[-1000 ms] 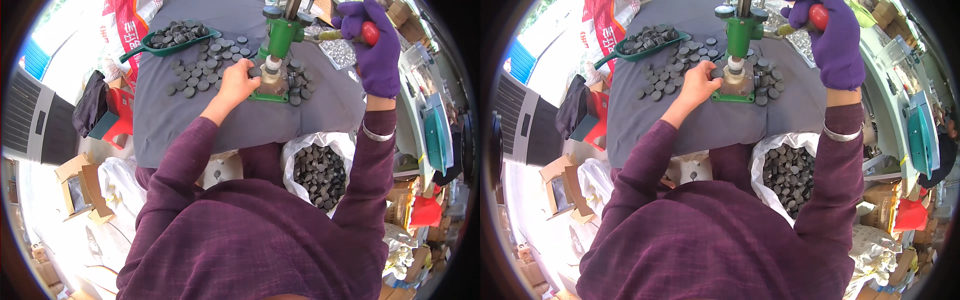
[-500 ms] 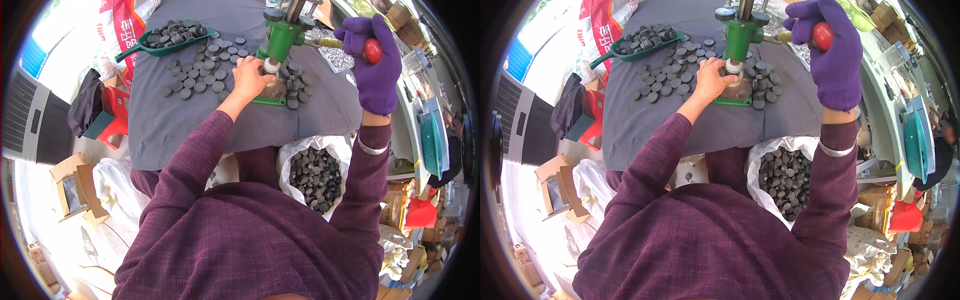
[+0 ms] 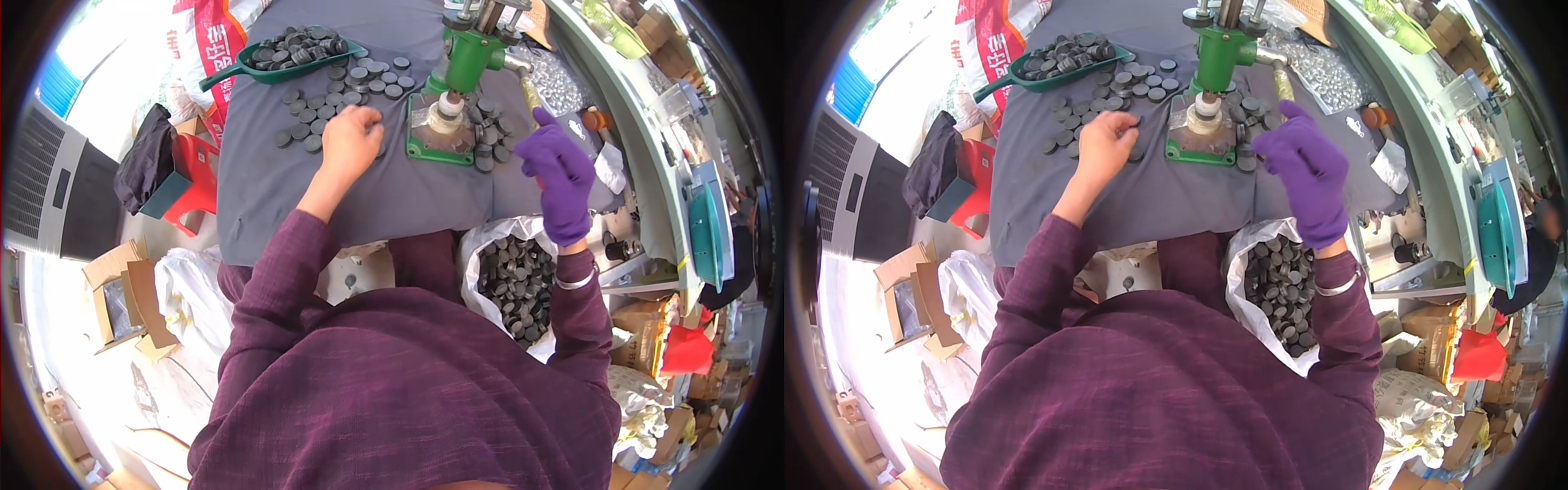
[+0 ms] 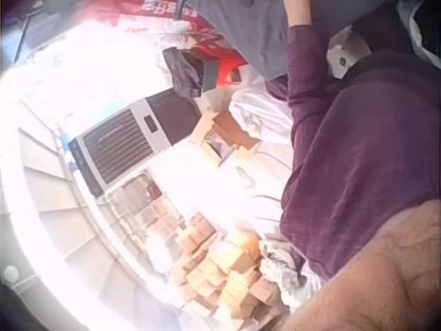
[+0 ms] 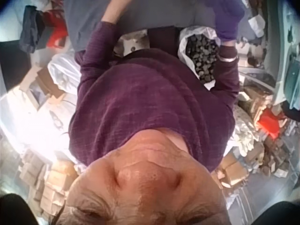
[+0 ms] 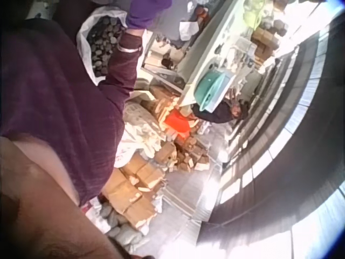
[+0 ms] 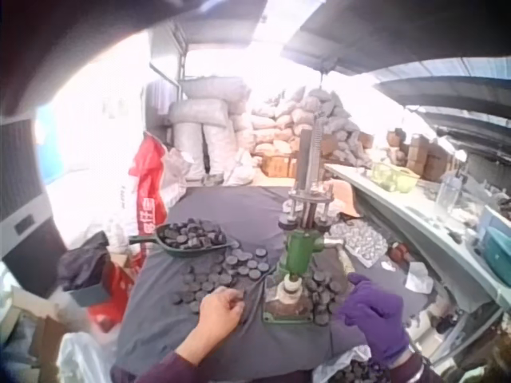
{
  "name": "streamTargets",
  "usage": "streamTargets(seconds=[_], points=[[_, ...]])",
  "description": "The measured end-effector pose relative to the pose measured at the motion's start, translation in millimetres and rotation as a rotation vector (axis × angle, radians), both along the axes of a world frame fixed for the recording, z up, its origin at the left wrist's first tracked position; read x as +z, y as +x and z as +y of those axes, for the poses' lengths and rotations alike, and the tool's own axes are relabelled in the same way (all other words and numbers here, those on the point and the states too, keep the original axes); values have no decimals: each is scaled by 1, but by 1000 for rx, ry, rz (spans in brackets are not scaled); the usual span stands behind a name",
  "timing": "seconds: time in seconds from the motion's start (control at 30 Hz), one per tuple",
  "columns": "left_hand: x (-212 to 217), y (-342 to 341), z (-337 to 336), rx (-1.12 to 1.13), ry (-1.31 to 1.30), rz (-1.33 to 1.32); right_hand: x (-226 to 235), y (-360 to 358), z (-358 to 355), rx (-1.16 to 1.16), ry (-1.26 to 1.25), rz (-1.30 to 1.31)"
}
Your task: Insert small plastic discs into a manual press, pull the lever to process them, and then move them aside.
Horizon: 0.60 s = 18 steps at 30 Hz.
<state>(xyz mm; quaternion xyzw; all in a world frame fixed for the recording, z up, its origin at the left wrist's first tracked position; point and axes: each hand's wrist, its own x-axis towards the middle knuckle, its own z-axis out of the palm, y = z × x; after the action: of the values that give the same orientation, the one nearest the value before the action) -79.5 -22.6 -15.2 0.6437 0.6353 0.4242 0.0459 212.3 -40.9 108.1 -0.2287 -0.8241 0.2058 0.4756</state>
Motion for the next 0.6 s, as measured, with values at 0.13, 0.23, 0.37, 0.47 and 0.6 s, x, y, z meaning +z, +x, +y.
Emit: streamTargets(seconds=[0.13,0.23,0.37,0.47,0.6], points=[[-5,9,-30,9,-74,286,54,3,7,-17,-150,113],[-11,12,-30,24,-97,389,87,-18,39,6,-30,291],[-10,11,-29,-35,-60,308,117,-39,45,26,-213,457],[-5,17,-22,-87,-8,71,121,-39,49,17,-246,517],[8,48,9,-109,31,-130,119,-42,48,0,-227,532]])
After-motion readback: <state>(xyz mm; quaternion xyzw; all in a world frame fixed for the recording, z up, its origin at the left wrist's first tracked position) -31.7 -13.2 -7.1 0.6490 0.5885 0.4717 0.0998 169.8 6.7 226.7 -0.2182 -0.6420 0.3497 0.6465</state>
